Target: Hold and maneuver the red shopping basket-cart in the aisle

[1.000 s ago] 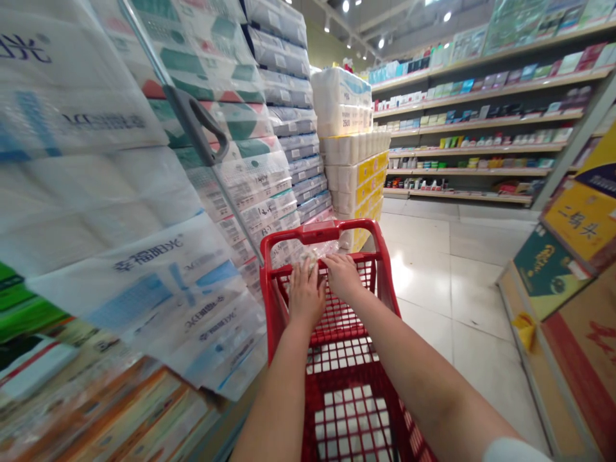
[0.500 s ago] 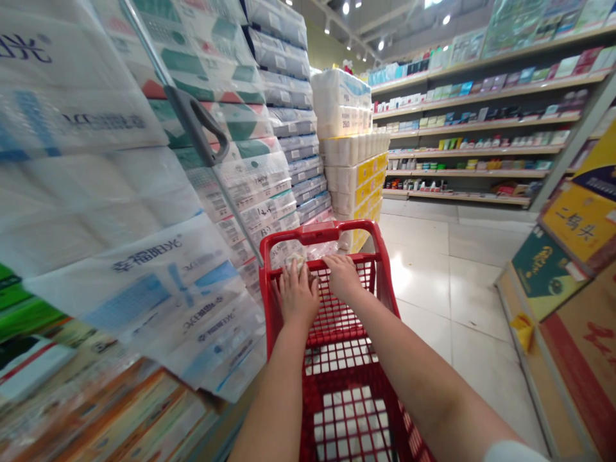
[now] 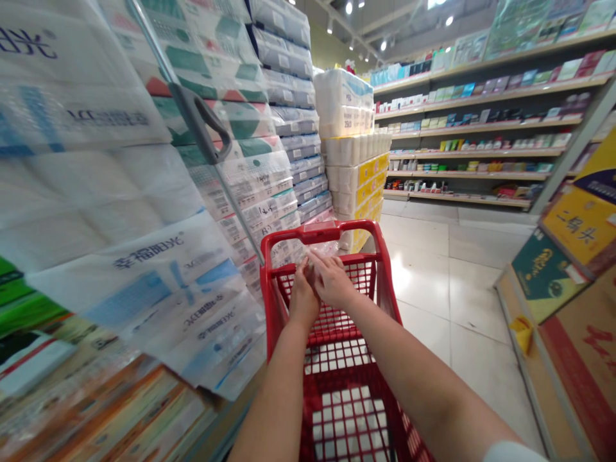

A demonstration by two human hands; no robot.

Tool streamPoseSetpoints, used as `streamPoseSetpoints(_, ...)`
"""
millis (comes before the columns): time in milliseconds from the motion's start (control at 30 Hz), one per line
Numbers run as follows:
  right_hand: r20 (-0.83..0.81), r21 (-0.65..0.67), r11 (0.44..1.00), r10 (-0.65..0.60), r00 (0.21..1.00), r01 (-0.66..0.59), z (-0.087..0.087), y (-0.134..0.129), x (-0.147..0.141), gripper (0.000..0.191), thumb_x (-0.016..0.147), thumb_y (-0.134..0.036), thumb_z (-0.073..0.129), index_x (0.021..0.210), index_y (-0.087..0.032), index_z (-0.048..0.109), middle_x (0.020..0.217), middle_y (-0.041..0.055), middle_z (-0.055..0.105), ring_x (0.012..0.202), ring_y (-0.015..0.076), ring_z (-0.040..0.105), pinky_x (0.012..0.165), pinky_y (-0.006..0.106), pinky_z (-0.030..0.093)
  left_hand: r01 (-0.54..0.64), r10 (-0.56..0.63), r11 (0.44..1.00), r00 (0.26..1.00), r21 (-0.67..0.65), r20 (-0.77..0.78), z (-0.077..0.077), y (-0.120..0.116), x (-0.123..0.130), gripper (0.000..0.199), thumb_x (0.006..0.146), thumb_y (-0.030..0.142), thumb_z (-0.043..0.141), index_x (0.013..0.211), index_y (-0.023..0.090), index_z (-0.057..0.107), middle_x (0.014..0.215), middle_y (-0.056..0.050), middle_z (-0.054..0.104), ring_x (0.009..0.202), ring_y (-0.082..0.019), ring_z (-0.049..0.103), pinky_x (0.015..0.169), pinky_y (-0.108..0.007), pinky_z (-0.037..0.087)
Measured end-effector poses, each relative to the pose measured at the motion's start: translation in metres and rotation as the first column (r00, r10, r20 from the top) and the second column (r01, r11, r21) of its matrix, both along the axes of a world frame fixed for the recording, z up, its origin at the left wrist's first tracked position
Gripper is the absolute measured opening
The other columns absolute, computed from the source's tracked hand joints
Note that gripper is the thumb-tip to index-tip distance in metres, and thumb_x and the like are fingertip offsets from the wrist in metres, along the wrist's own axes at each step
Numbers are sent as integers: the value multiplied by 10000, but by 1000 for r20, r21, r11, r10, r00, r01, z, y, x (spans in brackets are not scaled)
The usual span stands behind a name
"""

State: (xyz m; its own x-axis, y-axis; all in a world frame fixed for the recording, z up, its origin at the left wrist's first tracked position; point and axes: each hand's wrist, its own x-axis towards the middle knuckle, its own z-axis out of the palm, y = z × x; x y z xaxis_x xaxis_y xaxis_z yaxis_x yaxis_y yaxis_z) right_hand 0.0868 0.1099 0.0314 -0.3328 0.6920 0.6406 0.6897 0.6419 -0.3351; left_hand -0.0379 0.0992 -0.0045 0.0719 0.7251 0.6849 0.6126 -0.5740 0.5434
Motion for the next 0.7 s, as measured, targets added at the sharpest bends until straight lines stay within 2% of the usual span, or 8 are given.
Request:
streamPoseSetpoints(167, 66, -67, 998, -13, 998, 17, -7, 1, -9, 470, 967, -286, 380, 1436, -292, 360, 1511, 30, 359, 1354, 203, 349, 1114, 440, 164, 128, -129, 992, 933, 25, 335, 2, 6, 0, 527, 833, 110, 445, 1313, 204, 248, 1441, -175, 381, 1298, -201, 476, 1091, -424, 409)
streamPoseSetpoints(267, 53, -50, 998, -30, 998, 33, -4, 2, -5, 395, 964, -265, 401, 1354, -301, 447, 1460, 27, 430, 1300, 195, 406, 1106, 448, 159, 34, -16, 998, 942, -47, 335, 13, -1, -1, 590, 795, 41, 372, 1338, 220, 228, 1446, -144, 383, 1217, -167, 551, 1036, -372, 468)
streamPoseSetpoints(333, 46, -49, 997, -62, 997, 64, 1, 3, 2, 339, 933, -207, 435, 1248, -289, 530, 1354, 25, 527, 1222, 191, 467, 1095, 437, 177, -161, 180, 982, 957, -98, 225, 21, -8, -4, 548, 811, 44, 324, 1334, 202, 276, 1384, -132, 464, 1166, -144, 580, 1012, -337, 480)
streamPoseSetpoints(433, 24, -82, 971, -225, 974, 226, 8, 7, 17, 253, 882, -167, 483, 1094, -232, 604, 1167, 60, 609, 1117, 218, 502, 1057, 425, 239, -411, 400, 896, 911, -167, -99, 29, -15, -9, 375, 846, 99, 312, 1149, 201, 508, 1225, -93, 603, 1117, -160, 593, 991, -319, 477)
streamPoseSetpoints(467, 11, -96, 951, -294, 956, 294, 10, 8, 22, 235, 871, -164, 490, 1065, -214, 614, 1129, 77, 613, 1104, 233, 496, 1040, 423, 261, -440, 390, 872, 889, -216, -239, 30, -16, -10, 336, 851, 117, 321, 1056, 214, 568, 1164, -75, 639, 1082, -174, 609, 963, -324, 488)
streamPoseSetpoints(533, -9, -111, 923, -372, 928, 369, 10, 11, 29, 243, 852, -147, 492, 1051, -187, 626, 1100, 101, 610, 1098, 248, 482, 1016, 413, 297, -461, 239, 814, 820, -353, -520, 27, -16, -10, 320, 862, 151, 338, 971, 235, 627, 1076, -56, 686, 1010, -197, 642, 898, -341, 509)
streamPoseSetpoints(633, 16, -68, 966, -250, 968, 250, 4, 14, 29, 365, 804, -107, 504, 1140, -184, 623, 1202, 99, 583, 1161, 243, 451, 1038, 389, 309, -496, 9, 730, 696, -471, -718, 17, -15, -5, 358, 884, 201, 353, 1110, 222, 630, 1075, -105, 699, 998, -238, 658, 854, -373, 515)
streamPoseSetpoints(700, 61, -36, 990, -135, 989, 138, -1, 14, 24, 445, 781, -93, 510, 1202, -191, 613, 1317, 85, 534, 1250, 243, 398, 1073, 389, 286, -491, -49, 725, 663, -483, -747, 8, -15, 1, 400, 894, 239, 369, 1233, 195, 577, 1165, -150, 665, 1095, -271, 619, 881, -402, 504)
